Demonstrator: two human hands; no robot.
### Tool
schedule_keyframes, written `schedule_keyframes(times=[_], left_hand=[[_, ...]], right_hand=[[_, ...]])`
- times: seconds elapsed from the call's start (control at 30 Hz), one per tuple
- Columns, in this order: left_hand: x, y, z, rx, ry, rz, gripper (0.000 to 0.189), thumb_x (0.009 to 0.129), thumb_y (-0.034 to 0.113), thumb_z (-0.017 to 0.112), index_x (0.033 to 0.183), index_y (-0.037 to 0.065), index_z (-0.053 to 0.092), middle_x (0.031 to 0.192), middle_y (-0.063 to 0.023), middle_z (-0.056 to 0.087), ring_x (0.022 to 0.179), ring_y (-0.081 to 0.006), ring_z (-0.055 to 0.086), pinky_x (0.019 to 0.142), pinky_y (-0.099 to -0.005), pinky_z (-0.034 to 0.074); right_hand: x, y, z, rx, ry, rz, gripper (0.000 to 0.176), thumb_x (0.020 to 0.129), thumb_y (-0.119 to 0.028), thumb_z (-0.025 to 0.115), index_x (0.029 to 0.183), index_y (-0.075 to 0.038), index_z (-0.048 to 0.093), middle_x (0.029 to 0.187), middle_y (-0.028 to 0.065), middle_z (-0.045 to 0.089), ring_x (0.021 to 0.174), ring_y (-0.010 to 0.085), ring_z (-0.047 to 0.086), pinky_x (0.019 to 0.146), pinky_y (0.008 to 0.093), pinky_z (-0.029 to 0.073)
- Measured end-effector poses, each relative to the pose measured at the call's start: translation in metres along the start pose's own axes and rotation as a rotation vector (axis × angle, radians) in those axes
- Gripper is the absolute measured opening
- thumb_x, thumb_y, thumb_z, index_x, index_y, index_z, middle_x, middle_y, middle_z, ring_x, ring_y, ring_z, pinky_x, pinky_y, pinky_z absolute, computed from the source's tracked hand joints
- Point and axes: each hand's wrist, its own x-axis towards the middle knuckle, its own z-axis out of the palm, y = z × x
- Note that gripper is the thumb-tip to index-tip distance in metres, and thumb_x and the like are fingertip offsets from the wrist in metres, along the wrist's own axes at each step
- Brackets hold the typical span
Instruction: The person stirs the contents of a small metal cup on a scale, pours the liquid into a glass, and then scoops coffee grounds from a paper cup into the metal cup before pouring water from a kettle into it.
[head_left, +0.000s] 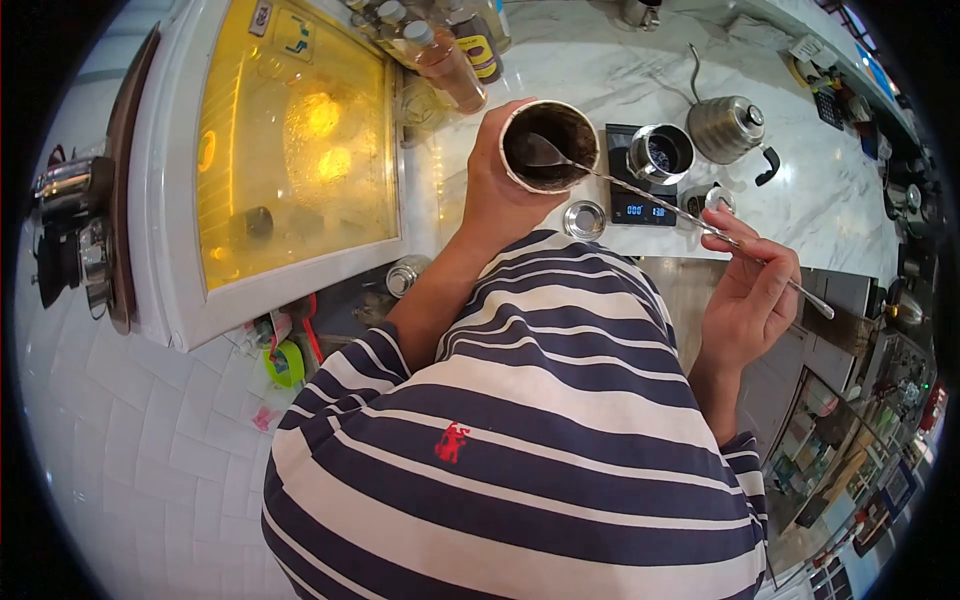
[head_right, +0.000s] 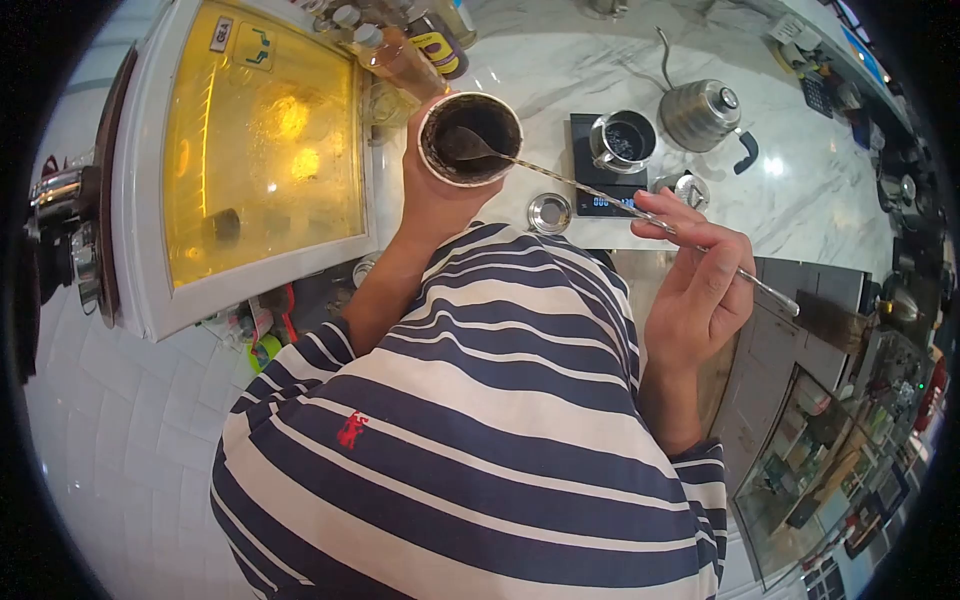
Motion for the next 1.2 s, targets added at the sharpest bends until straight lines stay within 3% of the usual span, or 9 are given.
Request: schedule_keyframes(times=[0.17,0.33,0.63,0.93,1.2], left_hand=[[-0.002,-0.014,0.021,-0.181,-0.050,-0.213,0.085,0.074,0.002,0.089,0.144,0.000,0.042,0.131,-0.0137,0.063,0.121,-0.0216,0.064,0.106,-0.0358,0.050],[-0.003,-0.023,0.032,-0.120,-0.109,-0.282,0.083,0.074,0.003,0.089,0.144,0.002,0.043,0.129,-0.0130,0.064,0.121,-0.0212,0.065,0.106,-0.0351,0.051],[-0.004,-0.028,0.037,-0.090,-0.132,-0.312,0.082,0.075,0.005,0.089,0.143,0.000,0.044,0.127,-0.0137,0.066,0.120,-0.0216,0.066,0.106,-0.0357,0.051],[-0.007,-0.038,0.038,0.059,-0.197,-0.365,0.078,0.072,0.015,0.093,0.138,0.003,0.052,0.124,-0.0144,0.071,0.117,-0.0247,0.069,0.102,-0.0367,0.052],[-0.005,-0.038,0.040,0.108,-0.276,-0.318,0.081,0.072,0.015,0.095,0.139,0.005,0.050,0.124,-0.0122,0.072,0.118,-0.0216,0.069,0.103,-0.0357,0.052]], right_hand=[[-0.007,-0.003,-0.029,0.057,0.184,0.053,0.042,0.116,-0.030,0.030,0.105,0.003,0.054,0.099,0.0327,0.072,0.101,0.0429,0.073,0.108,0.0574,0.047],[-0.016,0.001,-0.083,0.029,0.356,-0.006,0.041,0.115,-0.031,0.034,0.106,0.002,0.056,0.097,0.0294,0.073,0.101,0.0443,0.072,0.098,0.0524,0.054],[-0.020,0.029,-0.110,-0.108,0.481,0.156,0.039,0.116,-0.027,0.033,0.108,0.003,0.058,0.103,0.0269,0.074,0.103,0.0365,0.073,0.104,0.0524,0.054],[-0.016,0.033,-0.100,0.080,0.411,0.145,0.037,0.115,-0.028,0.036,0.109,0.002,0.057,0.101,0.0264,0.075,0.103,0.0369,0.073,0.101,0.0481,0.052],[-0.011,0.027,-0.041,-0.186,-0.039,-0.018,0.034,0.113,-0.017,0.036,0.108,0.004,0.062,0.104,0.0232,0.075,0.108,0.0353,0.071,0.100,0.0457,0.052]])
